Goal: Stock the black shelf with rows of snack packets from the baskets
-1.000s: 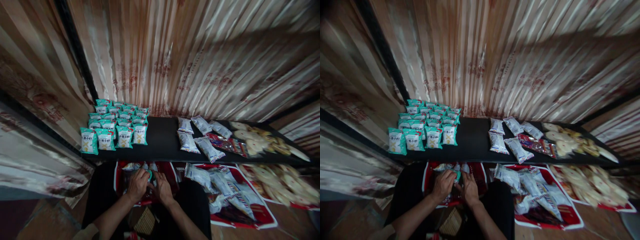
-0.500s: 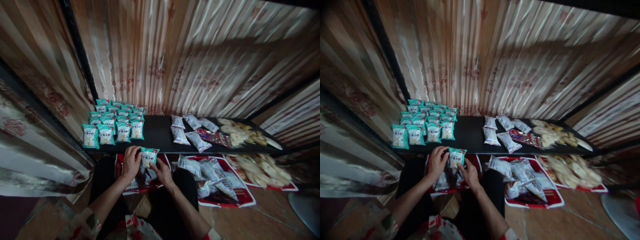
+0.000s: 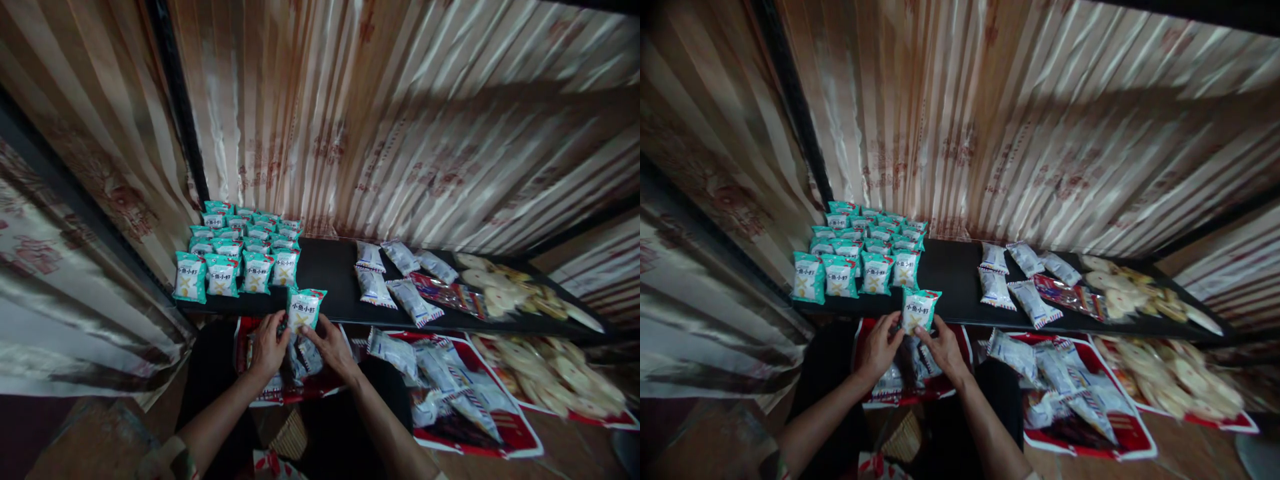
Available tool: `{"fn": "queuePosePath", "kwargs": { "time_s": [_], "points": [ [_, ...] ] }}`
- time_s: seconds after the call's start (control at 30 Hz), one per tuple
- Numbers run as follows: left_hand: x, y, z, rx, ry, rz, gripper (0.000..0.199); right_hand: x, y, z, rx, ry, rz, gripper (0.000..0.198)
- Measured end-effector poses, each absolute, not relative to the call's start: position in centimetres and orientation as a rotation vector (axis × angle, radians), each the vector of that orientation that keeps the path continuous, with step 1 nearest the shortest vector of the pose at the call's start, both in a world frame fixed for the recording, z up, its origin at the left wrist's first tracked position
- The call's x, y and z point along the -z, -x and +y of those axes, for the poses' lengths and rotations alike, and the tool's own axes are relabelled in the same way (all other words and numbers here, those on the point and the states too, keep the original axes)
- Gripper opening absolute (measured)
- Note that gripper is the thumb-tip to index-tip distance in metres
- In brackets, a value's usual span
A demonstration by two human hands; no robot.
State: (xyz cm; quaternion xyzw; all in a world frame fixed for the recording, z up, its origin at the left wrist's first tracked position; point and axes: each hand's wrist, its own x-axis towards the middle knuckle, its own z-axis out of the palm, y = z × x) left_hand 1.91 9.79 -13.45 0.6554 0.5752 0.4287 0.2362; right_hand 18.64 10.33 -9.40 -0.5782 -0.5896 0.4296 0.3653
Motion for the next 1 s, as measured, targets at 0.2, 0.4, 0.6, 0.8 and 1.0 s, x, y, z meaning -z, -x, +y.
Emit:
{"fn": "queuePosePath", "kwargs": {
  "time_s": [0.2,0.4,0.6,0.8,1.0],
  "points": [
    [12.7,-0.8,12.8,-1.214,-1.786,1.571,0.031,10.0,-17.5,14.1,-1.039,1.48,-1.497,0.042],
    [13.9,1.0,14.9,-1.251,-1.841,1.702,0.03,11.3,-16.5,17.6,-0.891,1.524,-1.53,0.041],
    [14.1,2.6,15.9,-1.286,-2.022,1.945,0.035,11.4,-16.1,18.7,-0.691,1.604,-1.622,0.045],
    [13.4,2.5,16.8,-1.287,-2.215,1.965,0.041,12.9,-15.8,18.6,-0.5,1.583,-1.72,0.047],
    [13.2,2.0,18.2,-1.322,-2.389,1.939,0.047,13.9,-15.7,18.5,-0.424,1.62,-1.686,0.049]
  ]
}}
